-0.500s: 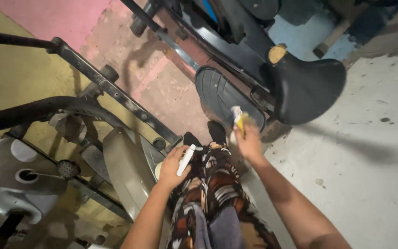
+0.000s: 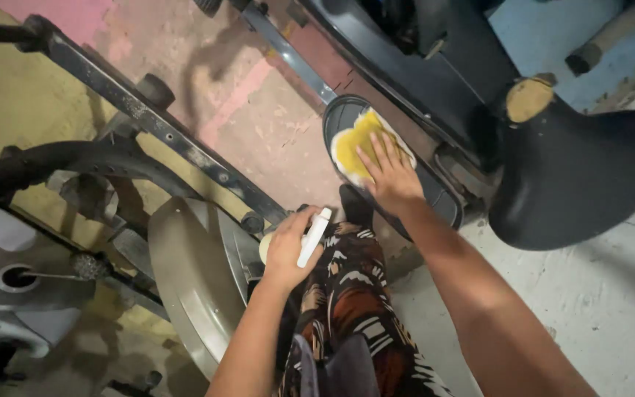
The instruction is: Cleaning and wiping down several exercise machines using a spray bottle and cloth.
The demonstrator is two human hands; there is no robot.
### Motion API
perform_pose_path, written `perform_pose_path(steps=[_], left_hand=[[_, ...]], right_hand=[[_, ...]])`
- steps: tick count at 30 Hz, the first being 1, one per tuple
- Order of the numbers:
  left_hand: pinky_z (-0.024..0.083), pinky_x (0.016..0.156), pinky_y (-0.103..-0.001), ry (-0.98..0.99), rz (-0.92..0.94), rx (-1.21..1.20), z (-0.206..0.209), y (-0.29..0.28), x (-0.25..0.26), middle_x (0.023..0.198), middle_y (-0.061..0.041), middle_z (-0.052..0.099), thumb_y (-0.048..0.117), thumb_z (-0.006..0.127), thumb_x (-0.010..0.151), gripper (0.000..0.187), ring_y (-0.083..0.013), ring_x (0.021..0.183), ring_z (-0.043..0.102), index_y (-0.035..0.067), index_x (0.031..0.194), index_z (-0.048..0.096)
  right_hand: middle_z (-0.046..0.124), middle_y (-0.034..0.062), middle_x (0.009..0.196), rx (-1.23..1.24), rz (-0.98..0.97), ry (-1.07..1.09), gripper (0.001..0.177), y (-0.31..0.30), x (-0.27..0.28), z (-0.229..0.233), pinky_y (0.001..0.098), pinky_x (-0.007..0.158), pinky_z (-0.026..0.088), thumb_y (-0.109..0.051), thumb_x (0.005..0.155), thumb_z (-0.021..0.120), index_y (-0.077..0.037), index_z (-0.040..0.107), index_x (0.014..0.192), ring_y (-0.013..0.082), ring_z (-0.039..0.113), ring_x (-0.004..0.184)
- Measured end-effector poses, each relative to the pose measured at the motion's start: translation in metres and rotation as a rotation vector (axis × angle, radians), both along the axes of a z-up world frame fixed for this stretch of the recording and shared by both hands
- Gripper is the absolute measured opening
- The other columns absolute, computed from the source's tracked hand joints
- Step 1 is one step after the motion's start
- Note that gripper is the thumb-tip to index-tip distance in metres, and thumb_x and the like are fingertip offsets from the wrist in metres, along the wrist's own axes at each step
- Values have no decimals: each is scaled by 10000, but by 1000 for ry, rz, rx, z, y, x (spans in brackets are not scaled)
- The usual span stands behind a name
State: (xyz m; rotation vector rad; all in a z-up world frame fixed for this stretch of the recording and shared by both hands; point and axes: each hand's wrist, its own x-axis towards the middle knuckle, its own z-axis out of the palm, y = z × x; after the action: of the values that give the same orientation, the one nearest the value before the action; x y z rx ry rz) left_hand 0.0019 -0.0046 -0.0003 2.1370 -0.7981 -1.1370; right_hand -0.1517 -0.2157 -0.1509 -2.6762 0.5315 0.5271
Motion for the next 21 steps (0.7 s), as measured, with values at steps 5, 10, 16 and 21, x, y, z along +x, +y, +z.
perform_pose_path(steps=[5,10,16,21], left_hand=[[518,906,-451,-1,4,36,-13,-3,2,1053,-163,661,70,704,708,631,-396,1035,643,143,1324,587],[513,922,-454,-9,-26,-11,-3,-7,-4,1097,-162,671,75,726,694,648,-402,1062,639,140,1323,584],[517,931,-447,11,-69,-34,10,-38,-11,1111,-160,684,85,749,682,663,-399,1064,643,138,1324,594],[529,942,-441,45,-25,-101,8,-44,-14,1121,-149,690,63,721,699,641,-376,1072,661,130,1325,597]], right_hand=[[222,145,1663,-67,5,-59,719,3,38,-27,555,1113,342,-368,966,569,-248,277,1612,380,264,1497],[377,83,1592,-140,27,-8,791,7,-6,-8,466,1146,423,-159,901,590,-317,312,1624,333,423,1381],[565,117,1382,-66,92,-92,731,22,-131,51,472,1040,460,-146,788,640,-194,497,1503,365,526,1225],[554,70,1396,-167,132,-31,716,24,-146,42,450,1101,448,-124,818,634,-227,463,1505,298,522,1292]])
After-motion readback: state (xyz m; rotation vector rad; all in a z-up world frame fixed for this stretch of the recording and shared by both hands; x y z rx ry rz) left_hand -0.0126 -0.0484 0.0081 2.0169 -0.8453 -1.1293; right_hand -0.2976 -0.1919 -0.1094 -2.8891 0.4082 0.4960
